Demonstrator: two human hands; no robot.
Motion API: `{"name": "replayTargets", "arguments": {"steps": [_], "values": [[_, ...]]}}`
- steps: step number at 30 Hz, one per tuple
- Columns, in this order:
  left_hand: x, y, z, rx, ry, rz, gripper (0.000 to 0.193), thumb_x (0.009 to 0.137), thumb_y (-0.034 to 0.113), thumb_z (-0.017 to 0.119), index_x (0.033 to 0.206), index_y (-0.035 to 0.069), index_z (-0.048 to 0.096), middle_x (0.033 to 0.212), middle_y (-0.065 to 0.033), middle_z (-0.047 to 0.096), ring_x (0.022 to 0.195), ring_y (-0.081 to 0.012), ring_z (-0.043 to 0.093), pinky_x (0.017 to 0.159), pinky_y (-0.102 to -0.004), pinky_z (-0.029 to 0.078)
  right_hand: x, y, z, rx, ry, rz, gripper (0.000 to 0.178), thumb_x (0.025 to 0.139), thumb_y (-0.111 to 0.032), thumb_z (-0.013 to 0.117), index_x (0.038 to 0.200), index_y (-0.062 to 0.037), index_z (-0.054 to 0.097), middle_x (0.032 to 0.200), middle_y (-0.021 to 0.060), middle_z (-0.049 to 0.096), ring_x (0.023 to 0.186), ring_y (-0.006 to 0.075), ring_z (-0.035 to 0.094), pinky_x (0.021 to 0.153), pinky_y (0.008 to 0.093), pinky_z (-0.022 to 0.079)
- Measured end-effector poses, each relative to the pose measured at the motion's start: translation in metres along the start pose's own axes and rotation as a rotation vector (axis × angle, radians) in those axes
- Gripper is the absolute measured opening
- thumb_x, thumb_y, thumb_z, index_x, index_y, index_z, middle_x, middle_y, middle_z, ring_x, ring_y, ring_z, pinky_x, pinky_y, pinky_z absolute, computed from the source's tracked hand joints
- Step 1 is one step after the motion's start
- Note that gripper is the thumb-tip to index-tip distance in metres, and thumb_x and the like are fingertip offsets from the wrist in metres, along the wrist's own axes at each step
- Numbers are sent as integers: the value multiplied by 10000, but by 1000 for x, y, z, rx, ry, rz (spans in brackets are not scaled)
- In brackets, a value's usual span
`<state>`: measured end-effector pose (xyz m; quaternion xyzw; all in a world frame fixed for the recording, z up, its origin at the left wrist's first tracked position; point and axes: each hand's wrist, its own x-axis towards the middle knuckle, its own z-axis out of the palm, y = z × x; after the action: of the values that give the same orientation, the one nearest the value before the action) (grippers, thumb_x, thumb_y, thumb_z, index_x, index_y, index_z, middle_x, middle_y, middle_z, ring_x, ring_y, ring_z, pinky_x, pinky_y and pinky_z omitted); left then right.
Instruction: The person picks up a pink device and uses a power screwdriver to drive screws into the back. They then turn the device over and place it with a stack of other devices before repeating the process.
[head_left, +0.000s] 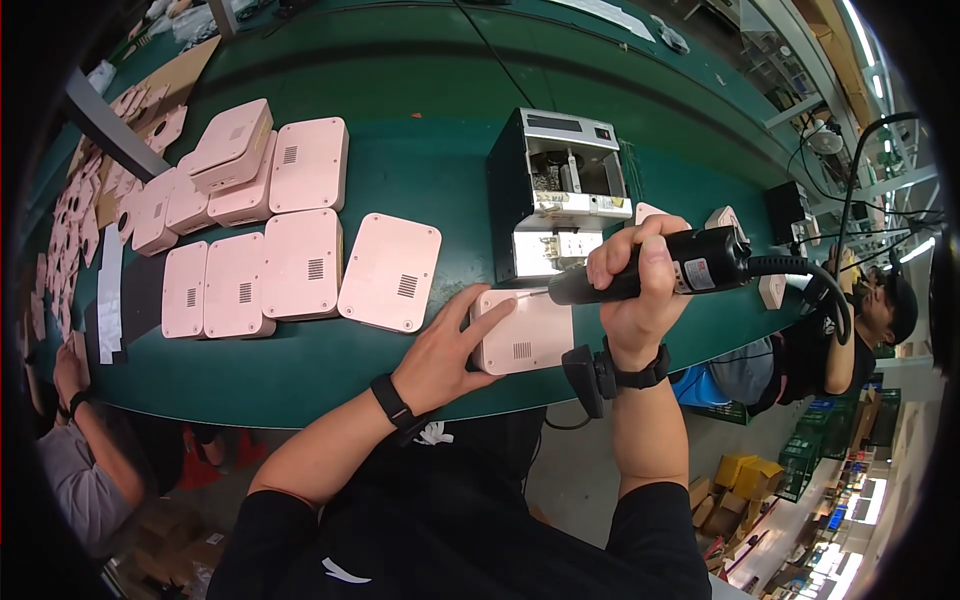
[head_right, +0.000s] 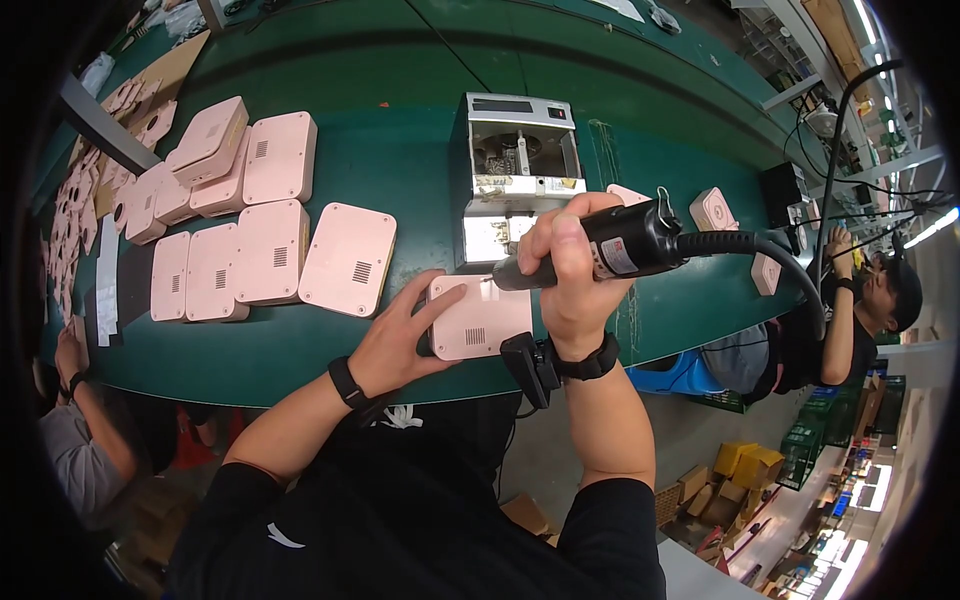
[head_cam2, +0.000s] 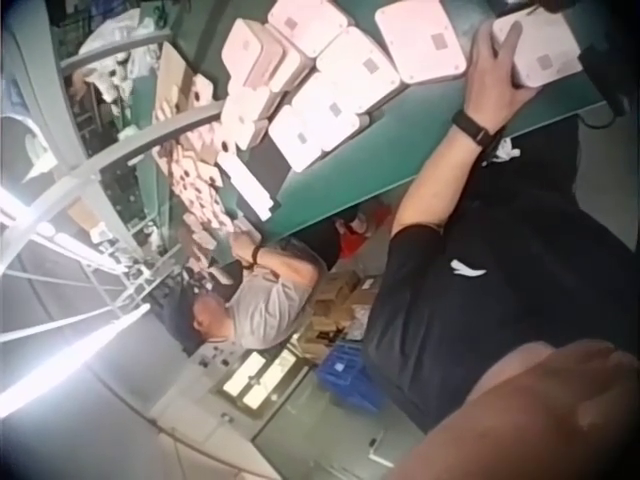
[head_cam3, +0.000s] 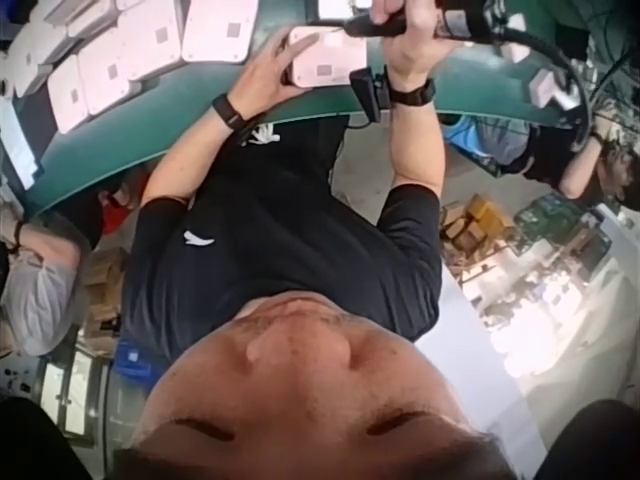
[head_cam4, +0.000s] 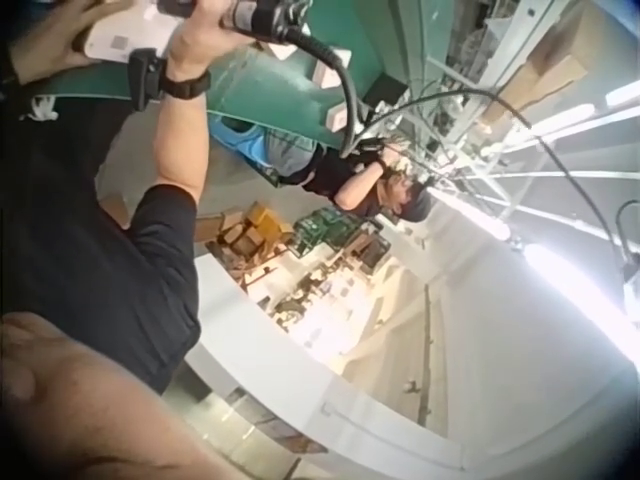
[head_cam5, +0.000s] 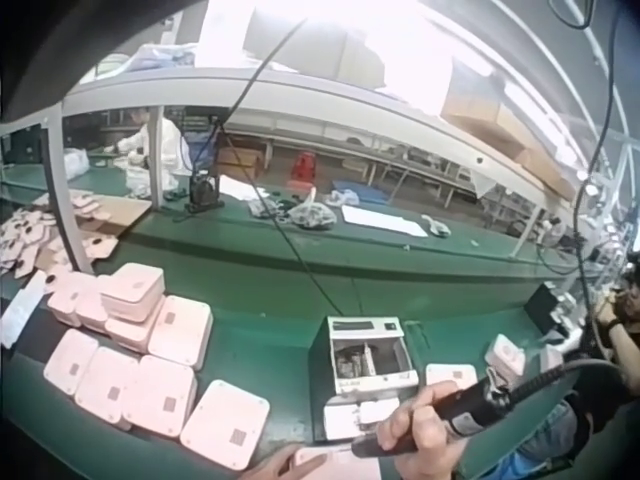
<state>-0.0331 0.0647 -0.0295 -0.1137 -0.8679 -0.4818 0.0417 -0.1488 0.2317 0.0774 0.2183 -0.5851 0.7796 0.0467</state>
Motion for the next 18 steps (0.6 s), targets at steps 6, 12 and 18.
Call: {"name": "replayTargets", "arguments": {"steps": [6,12,18], "values": [[1,0,1,-2,-9,0,880,671,147,871,1445,175,455,1446,-182,376,1276,-398,486,1039,-434,477,-1,2,1,-3,2,-19,177,955,-199,554,996,-45,477,681,89,503,543,169,481,511,333,452],[1,1,1,21,-16,-5,875,667,149,870,1442,183,464,1443,-176,378,1270,-395,490,1040,-435,475,5,-22,-9,-4,38,-38,165,957,-199,553,977,-49,489,688,81,508,546,176,490,521,335,448],[7,3,12,84,-7,67,858,664,154,865,1433,209,487,1438,-178,377,1293,-392,468,1043,-438,472,24,-29,-15,15,107,-119,165,969,-213,533,970,-53,495,691,72,514,546,177,493,538,341,445]]}}
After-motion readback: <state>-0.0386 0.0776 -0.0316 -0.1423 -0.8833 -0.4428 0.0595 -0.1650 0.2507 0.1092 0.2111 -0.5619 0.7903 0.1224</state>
